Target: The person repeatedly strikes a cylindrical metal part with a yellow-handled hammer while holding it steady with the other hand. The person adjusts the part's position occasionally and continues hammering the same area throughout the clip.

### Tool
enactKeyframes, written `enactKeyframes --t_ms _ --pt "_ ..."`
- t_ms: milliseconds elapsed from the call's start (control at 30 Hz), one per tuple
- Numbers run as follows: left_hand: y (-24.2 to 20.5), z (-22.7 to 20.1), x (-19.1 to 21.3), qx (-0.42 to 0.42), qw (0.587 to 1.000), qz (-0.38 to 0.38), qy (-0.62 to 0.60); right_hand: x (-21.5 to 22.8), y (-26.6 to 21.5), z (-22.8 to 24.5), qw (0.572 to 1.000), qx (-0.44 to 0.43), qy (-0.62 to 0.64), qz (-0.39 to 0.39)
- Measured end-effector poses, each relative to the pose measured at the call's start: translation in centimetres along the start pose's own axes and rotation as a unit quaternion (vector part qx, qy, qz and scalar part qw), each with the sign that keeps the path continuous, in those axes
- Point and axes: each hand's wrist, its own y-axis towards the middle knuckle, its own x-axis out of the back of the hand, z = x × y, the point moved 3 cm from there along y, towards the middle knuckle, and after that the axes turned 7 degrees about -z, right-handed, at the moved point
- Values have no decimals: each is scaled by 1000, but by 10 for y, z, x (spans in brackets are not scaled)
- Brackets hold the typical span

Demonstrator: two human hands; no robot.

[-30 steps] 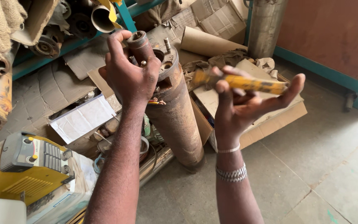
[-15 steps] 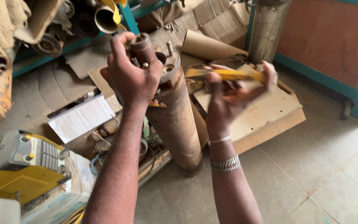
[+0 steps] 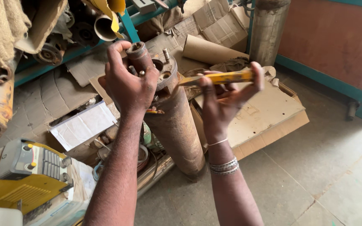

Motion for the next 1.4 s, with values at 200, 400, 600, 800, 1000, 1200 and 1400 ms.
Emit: enactKeyframes --t_ms 200,400,600,800,1000,1200,1400 --pt "4 0 -1 -29 1000 -8 4 -4 5 4 998 38 0 -39" --pt "4 -5 1 -34 999 -6 -4 4 2 -16 920 -219 248 -212" --pt "4 -3 -1 -1 997 14 -71 -2 -4 -19 955 -177 214 -107" --pt "4 -9 0 -24 999 9 -45 -4 -9 -8 992 -35 117 -19" --pt "4 -7 2 22 1000 17 0 -5 -7 0 998 -22 34 -57" --pt "7 -12 3 4 1000 1 2 0 -7 8 976 -27 160 -144" --pt "6 -15 3 20 1000 1 20 -1 -6 6 982 -55 152 -92"
